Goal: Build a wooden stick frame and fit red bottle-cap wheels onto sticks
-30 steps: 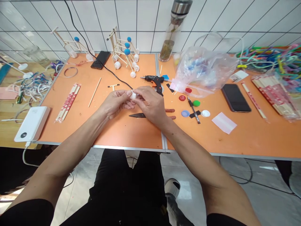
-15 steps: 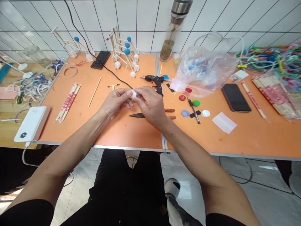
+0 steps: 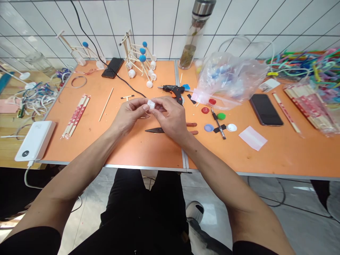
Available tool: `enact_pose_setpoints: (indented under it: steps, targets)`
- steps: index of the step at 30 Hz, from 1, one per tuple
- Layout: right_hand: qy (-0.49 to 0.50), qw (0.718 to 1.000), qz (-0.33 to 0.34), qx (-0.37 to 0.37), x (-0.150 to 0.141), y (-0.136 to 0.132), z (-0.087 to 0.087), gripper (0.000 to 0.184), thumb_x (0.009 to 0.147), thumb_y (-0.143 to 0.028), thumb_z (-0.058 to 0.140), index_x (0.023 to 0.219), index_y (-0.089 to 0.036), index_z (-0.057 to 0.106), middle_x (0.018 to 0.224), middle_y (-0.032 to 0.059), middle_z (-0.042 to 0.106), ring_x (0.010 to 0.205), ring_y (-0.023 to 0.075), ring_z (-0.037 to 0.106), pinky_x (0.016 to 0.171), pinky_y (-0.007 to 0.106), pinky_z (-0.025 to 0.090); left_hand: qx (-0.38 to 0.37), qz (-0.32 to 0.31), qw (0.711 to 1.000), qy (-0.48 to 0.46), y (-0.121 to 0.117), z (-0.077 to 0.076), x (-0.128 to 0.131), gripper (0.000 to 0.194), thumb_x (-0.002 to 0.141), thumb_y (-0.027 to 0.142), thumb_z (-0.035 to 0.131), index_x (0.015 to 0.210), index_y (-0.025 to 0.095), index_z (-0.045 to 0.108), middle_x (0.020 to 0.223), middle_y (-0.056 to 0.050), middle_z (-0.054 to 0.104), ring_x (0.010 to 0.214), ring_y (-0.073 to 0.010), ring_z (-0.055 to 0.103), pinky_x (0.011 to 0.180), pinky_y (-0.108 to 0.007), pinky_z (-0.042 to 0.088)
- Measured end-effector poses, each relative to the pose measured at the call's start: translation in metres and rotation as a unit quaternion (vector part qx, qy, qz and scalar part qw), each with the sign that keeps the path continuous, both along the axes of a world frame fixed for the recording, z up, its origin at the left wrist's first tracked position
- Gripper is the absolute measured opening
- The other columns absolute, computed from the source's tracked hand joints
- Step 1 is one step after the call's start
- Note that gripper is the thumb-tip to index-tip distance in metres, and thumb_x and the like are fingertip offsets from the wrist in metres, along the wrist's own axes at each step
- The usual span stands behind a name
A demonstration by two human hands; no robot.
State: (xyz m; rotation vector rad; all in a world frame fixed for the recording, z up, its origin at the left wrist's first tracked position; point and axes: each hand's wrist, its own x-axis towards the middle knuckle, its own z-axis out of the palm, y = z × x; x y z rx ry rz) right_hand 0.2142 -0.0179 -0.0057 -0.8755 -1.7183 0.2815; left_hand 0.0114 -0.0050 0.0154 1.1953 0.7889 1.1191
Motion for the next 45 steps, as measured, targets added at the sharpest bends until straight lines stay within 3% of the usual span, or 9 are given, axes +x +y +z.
enact_pose_setpoints:
  steps: [6,13,18,24,28,33,38,42,45]
  targets:
    - [0.02,1.0,0.003,-0.002,-0.002,0.002,-0.003,0.037,0.113,-0.066,0.081,0.123,-0.031,0.09,0.112,0.006,0.089,0.098,0.0258,0.084,0.091,0.047,0.075,0.021,0.008,1.0,0.0,-0.002,0.0,0.0,0.062,0.074,0.071,0.111,0.102,0.02,0.091,0.098,-0.005,0.088,0.085,-0.0126,0.075,0.084,-0.026,0.064]
    - [0.039,0.998,0.011,-0.041,-0.003,0.003,-0.006,0.043,0.112,-0.071,0.081,0.126,-0.031,0.091,0.113,0.0061,0.089,0.099,0.0251,0.084,0.089,0.045,0.076,0.037,0.014,0.999,0.002,-0.002,-0.002,0.001,0.06,0.077,0.069,0.11,0.107,0.021,0.093,0.107,-0.007,0.09,0.091,-0.0151,0.078,0.09,-0.029,0.066]
    - [0.023,1.0,0.015,-0.002,-0.002,0.001,-0.002,0.03,0.116,-0.058,0.081,0.127,-0.033,0.091,0.114,0.0057,0.089,0.102,0.0256,0.084,0.092,0.046,0.075,0.037,0.009,0.999,-0.01,-0.002,-0.001,0.002,0.058,0.077,0.065,0.112,0.109,0.02,0.094,0.111,-0.008,0.092,0.093,-0.0148,0.08,0.09,-0.028,0.066]
    - [-0.003,1.0,0.014,0.004,0.0,0.003,-0.003,0.032,0.115,-0.057,0.081,0.135,-0.034,0.09,0.122,0.0075,0.089,0.108,0.0292,0.085,0.097,0.051,0.077,0.003,0.025,0.999,-0.031,0.001,-0.004,0.003,0.066,0.068,0.064,0.116,0.111,0.022,0.089,0.106,-0.005,0.089,0.091,-0.0145,0.08,0.085,-0.027,0.066]
    - [-0.004,1.0,0.014,0.011,0.001,0.004,-0.005,0.03,0.113,-0.054,0.084,0.134,-0.033,0.089,0.119,0.0069,0.088,0.105,0.0284,0.085,0.098,0.051,0.076,-0.005,0.024,0.999,-0.025,0.0,-0.002,0.002,0.063,0.068,0.063,0.116,0.102,0.021,0.083,0.097,-0.002,0.086,0.084,-0.0125,0.077,0.083,-0.026,0.066]
    - [-0.002,0.999,0.005,0.037,0.0,0.005,-0.005,0.023,0.113,-0.046,0.085,0.131,-0.031,0.087,0.112,0.0058,0.085,0.098,0.0259,0.083,0.088,0.045,0.075,0.007,0.018,1.0,-0.023,-0.002,0.0,0.002,0.063,0.068,0.063,0.116,0.097,0.02,0.081,0.091,-0.001,0.083,0.081,-0.0114,0.076,0.082,-0.025,0.064]
    - [-0.038,0.995,-0.02,0.091,-0.003,0.005,-0.009,0.018,0.111,-0.028,0.079,0.128,-0.03,0.086,0.111,0.006,0.083,0.099,0.0268,0.08,0.086,0.045,0.074,0.043,0.041,0.998,0.007,-0.001,-0.003,0.009,0.063,0.06,0.051,0.121,0.093,0.02,0.078,0.09,-0.001,0.085,0.084,-0.013,0.079,0.082,-0.025,0.063]
    - [-0.051,0.992,-0.025,0.112,-0.006,0.003,-0.01,0.029,0.107,-0.017,0.072,0.129,-0.032,0.085,0.11,0.0054,0.081,0.102,0.0282,0.08,0.09,0.048,0.073,0.07,0.072,0.995,0.024,-0.004,-0.005,0.011,0.057,0.068,0.052,0.118,0.089,0.02,0.076,0.084,0.001,0.083,0.079,-0.0109,0.077,0.075,-0.022,0.06]
    - [-0.028,0.997,-0.003,0.076,-0.005,0.001,-0.007,0.027,0.109,-0.022,0.077,0.133,-0.033,0.084,0.115,0.0055,0.081,0.104,0.0281,0.08,0.091,0.049,0.074,0.084,0.061,0.994,0.016,-0.004,-0.004,0.008,0.054,0.075,0.057,0.115,0.093,0.02,0.079,0.088,0.0,0.084,0.083,-0.0124,0.079,0.08,-0.024,0.062]
